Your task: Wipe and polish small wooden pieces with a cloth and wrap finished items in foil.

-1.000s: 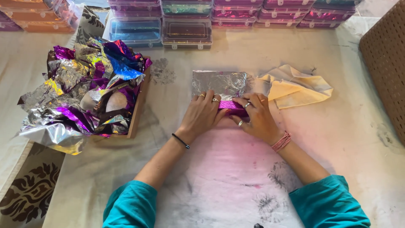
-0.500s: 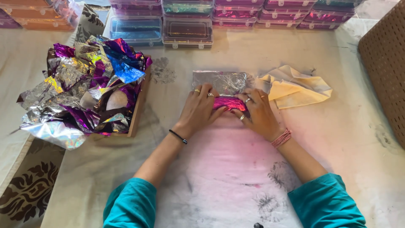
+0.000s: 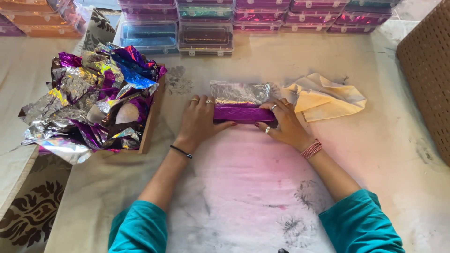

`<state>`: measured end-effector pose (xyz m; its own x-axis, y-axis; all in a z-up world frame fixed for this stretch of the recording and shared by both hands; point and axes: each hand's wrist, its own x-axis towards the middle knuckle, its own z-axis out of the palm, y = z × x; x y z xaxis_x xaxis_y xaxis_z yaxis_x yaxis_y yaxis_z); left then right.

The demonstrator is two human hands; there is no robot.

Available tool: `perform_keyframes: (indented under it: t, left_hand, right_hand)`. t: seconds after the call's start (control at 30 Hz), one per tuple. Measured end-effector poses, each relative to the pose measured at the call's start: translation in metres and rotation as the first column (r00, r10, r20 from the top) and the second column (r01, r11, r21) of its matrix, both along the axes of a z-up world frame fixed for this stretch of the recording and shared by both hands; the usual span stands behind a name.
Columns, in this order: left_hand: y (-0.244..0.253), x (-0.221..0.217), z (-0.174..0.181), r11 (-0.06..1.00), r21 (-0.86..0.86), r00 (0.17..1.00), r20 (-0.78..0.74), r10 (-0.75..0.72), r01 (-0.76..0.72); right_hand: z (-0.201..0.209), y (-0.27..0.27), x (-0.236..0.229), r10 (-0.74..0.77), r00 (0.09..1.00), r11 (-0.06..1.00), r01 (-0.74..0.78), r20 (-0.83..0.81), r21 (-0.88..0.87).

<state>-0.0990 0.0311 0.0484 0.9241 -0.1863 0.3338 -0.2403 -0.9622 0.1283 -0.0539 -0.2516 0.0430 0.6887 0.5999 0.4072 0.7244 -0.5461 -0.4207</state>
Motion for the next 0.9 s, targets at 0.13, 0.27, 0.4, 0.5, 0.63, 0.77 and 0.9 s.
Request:
perform_keyframes:
  t: [0.13,0.27,0.4,0.5,0.63,0.77,0.9]
  left_hand:
    - [-0.003,-0.01,0.003,0.996,0.049,0.961,0.264,-0.084,0.073]
    - [-0.017,-0.005,-0.017,0.956,-0.01,0.899,0.344,-0.272,0.293]
    - [-0.021,-0.007,-0.018,0.932,-0.165,0.929,0.243,-0.28,0.324]
    - [-0.021,-0.008,-0.015,0.928,-0.166,0.925,0.245,-0.289,0.334]
    - [-0.021,-0.012,-0.005,0.917,-0.204,0.931,0.205,-0.302,0.342]
    - [-0.02,-0.011,-0.005,0.919,-0.197,0.924,0.25,-0.289,0.341]
    - [-0.022,-0.01,-0.006,0.927,-0.18,0.932,0.219,-0.289,0.33]
  right_hand:
    - [0.002,0.001,0.001,-0.005,0.999,1.0,0.006,-0.047,0.02]
    - [-0.004,-0.003,0.006,-0.006,1.0,0.999,0.007,-0.025,0.035]
    - [-0.043,-0.016,0.035,-0.055,0.951,0.863,0.199,-0.304,0.465]
    - [-0.043,-0.006,0.05,-0.191,0.865,0.869,0.369,-0.464,0.33]
    - [-0.054,0.02,0.063,-0.553,0.829,0.832,0.555,0.086,-0.005]
    - [-0.064,0.013,0.074,-0.194,0.941,0.893,0.287,-0.279,0.348]
    - [-0.066,0.014,0.068,0.192,0.812,0.721,0.264,-0.551,0.641]
